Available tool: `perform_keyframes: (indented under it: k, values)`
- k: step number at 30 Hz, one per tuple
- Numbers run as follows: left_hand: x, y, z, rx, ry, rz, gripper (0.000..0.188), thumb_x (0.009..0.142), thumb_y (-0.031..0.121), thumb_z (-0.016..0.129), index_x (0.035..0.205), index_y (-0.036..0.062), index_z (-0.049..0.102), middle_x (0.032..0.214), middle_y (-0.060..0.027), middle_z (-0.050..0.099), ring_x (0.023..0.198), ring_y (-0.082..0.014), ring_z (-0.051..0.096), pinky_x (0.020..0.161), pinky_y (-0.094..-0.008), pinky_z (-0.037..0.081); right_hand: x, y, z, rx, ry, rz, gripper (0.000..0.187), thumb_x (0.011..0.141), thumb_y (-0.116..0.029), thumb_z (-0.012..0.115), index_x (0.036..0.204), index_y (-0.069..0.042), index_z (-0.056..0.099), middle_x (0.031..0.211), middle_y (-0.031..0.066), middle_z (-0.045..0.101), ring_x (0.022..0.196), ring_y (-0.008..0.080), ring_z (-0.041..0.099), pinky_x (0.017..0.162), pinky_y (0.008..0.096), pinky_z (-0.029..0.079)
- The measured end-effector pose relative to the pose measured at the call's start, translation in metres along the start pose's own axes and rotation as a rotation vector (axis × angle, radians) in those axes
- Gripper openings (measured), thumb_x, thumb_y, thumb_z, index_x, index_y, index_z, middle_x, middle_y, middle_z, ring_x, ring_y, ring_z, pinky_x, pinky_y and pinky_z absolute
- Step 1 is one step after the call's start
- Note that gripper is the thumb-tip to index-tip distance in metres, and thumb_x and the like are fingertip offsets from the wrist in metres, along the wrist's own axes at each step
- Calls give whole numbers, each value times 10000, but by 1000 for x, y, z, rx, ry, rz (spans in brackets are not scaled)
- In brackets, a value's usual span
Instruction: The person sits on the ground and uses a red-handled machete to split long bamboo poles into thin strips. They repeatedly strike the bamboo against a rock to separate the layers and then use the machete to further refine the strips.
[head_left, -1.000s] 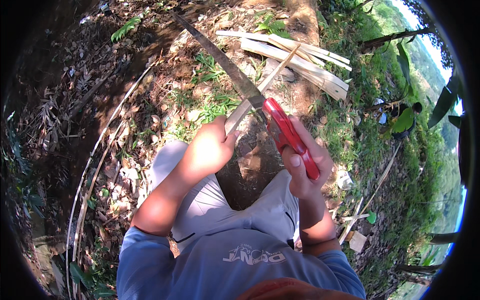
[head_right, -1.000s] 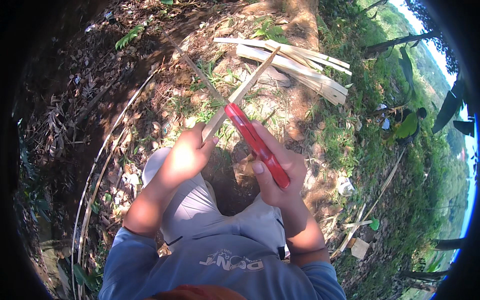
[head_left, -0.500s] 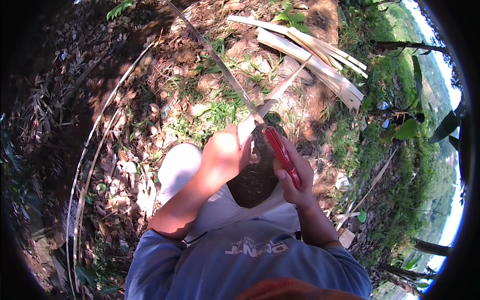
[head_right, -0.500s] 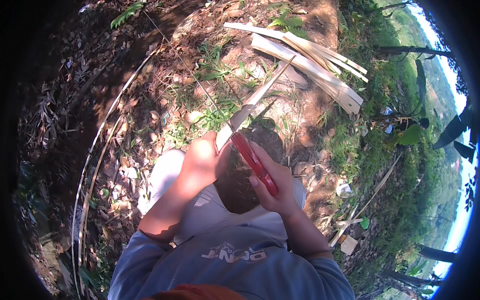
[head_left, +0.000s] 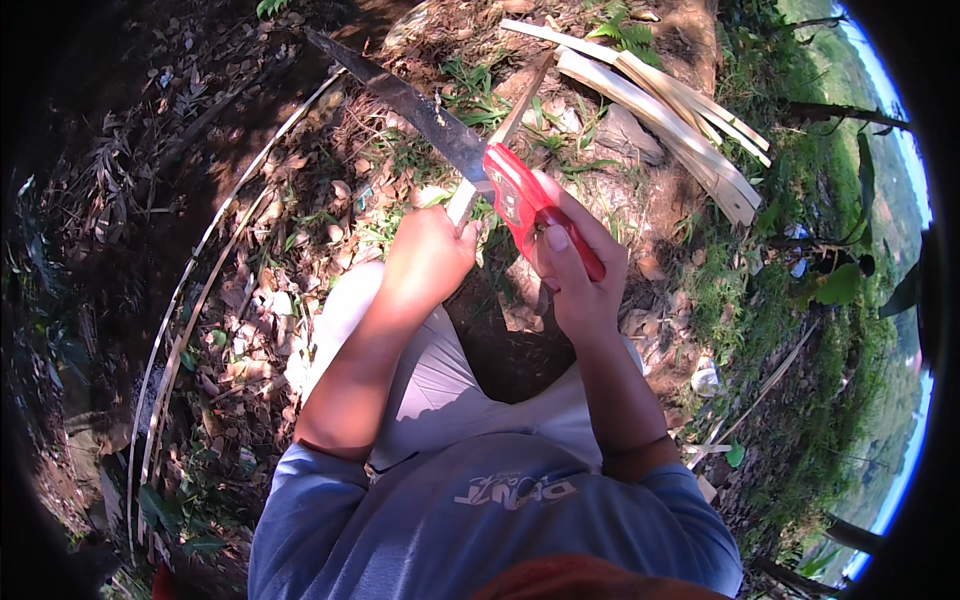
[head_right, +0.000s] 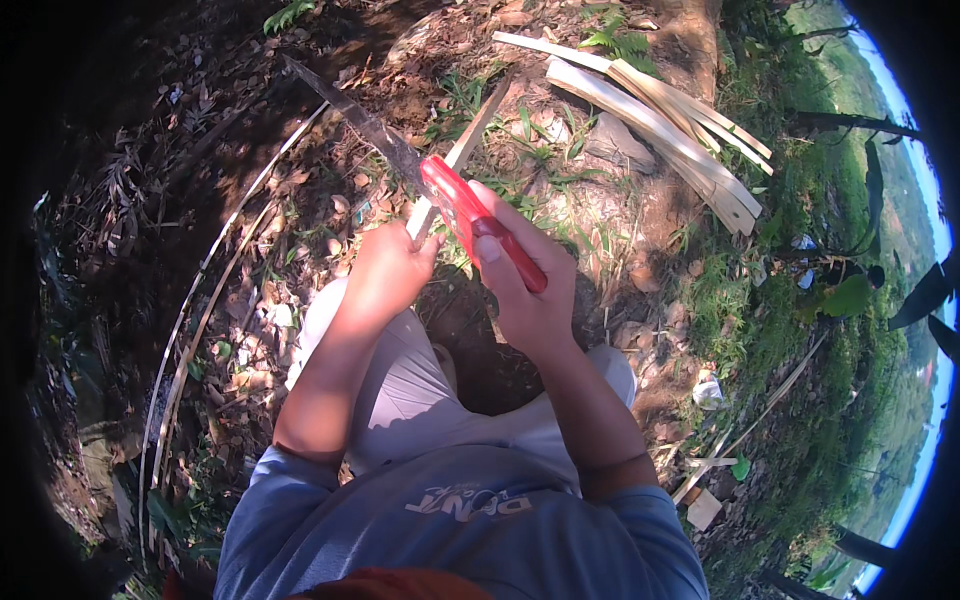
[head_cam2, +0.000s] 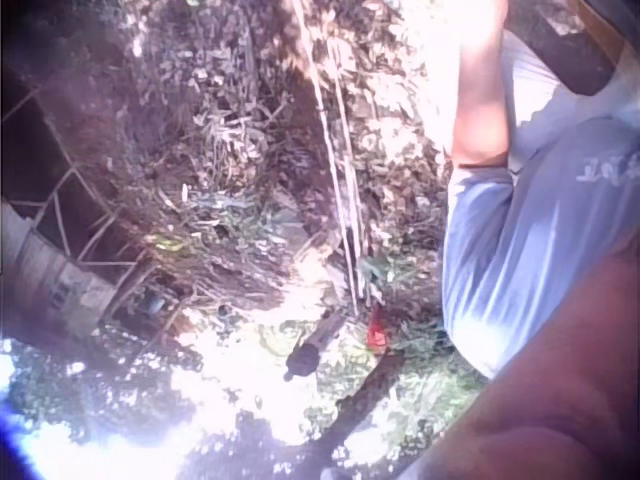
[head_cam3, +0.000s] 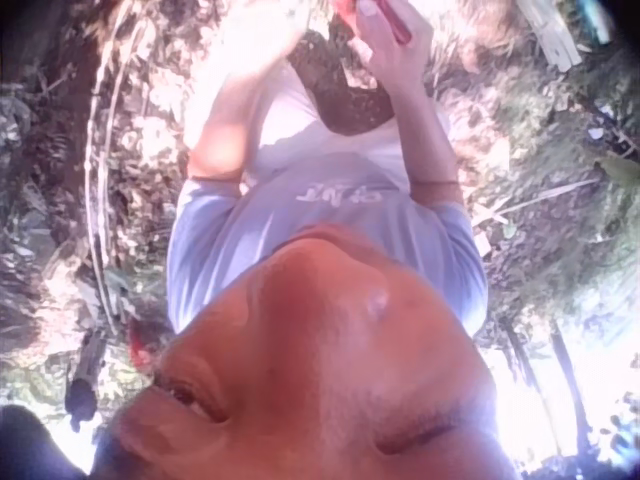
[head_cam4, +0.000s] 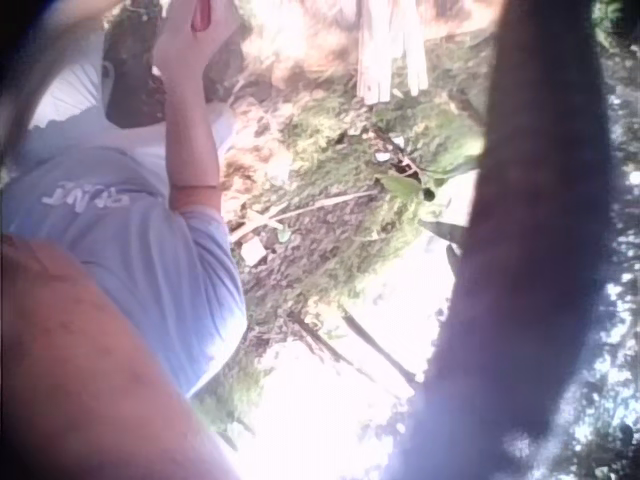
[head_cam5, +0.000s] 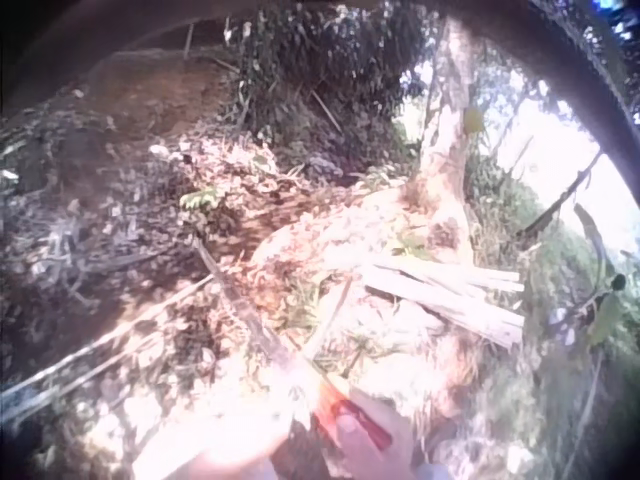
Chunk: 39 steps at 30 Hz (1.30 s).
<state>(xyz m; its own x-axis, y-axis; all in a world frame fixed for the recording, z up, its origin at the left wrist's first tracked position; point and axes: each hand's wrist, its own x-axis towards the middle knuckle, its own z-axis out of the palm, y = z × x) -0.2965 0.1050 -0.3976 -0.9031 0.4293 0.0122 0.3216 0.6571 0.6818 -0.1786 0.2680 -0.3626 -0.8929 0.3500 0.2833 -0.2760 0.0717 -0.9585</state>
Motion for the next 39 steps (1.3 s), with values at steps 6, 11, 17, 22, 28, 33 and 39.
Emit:
perform_keyframes:
  k: [6, 11, 17, 22, 28, 33, 39]
  values:
    - [0, 24, 0, 112, 52, 118, 255, 910, 148, 690, 867, -103, 688, 770, -327, 679, 769, -493, 708, 730, -530, 577, -27, -36, -38, -10, 151, -72, 529, 1044, -305, 623, 1429, 57, 600, 1354, 201, 672, 1196, 196, 648, 1003, 334, 512]
    - [-5, 49, -6, 139, -47, 205, 285, 915, 179, 687, 866, -102, 685, 814, -317, 692, 812, -477, 714, 763, -510, 583, -61, -49, -62, -57, 308, -130, 570, 1065, -294, 589, 1469, 105, 539, 902, 42, 655, 721, 44, 525, 638, 213, 401]
    - [-23, 50, -25, 67, -128, 174, 298, 933, 185, 661, 896, -110, 682, 754, -299, 683, 723, -436, 721, 702, -488, 587, -92, -73, -56, 170, 295, -245, 577, 1089, -247, 559, 1515, 129, 457, 646, -57, 469, 526, 0, 332, 504, 210, 252]
    - [-16, 54, -86, 218, -26, 198, 276, 967, 156, 636, 867, -99, 662, 605, -187, 648, 507, -253, 685, 526, -417, 563, -108, -84, -50, 33, 220, -257, 586, 1089, -261, 553, 1501, 144, 459, 747, -12, 501, 613, 35, 390, 590, 234, 295]
    - [-8, 78, -120, 121, -174, 124, 273, 993, 168, 665, 915, -93, 653, 634, -151, 642, 534, -230, 665, 528, -408, 533, -120, -82, -45, -37, 123, -283, 597, 1069, -280, 591, 1469, 153, 497, 973, 90, 641, 813, 103, 566, 778, 268, 439]
    - [-26, 49, -43, 37, 67, 346, 294, 923, 243, 670, 1017, -35, 689, 920, -270, 715, 889, -443, 710, 804, -509, 550, -109, -67, -43, -126, 68, -255, 563, 1047, -263, 632, 1447, 123, 544, 1163, 175, 712, 966, 154, 665, 918, 298, 511]
    - [-19, 34, -38, -128, -156, 1, 316, 907, 281, 728, 926, -34, 724, 762, -190, 700, 734, -332, 700, 706, -459, 542, -63, -32, -35, -123, 60, -355, 426, 1029, -228, 675, 1371, 24, 647, 1326, 252, 704, 918, 152, 717, 784, 292, 576]
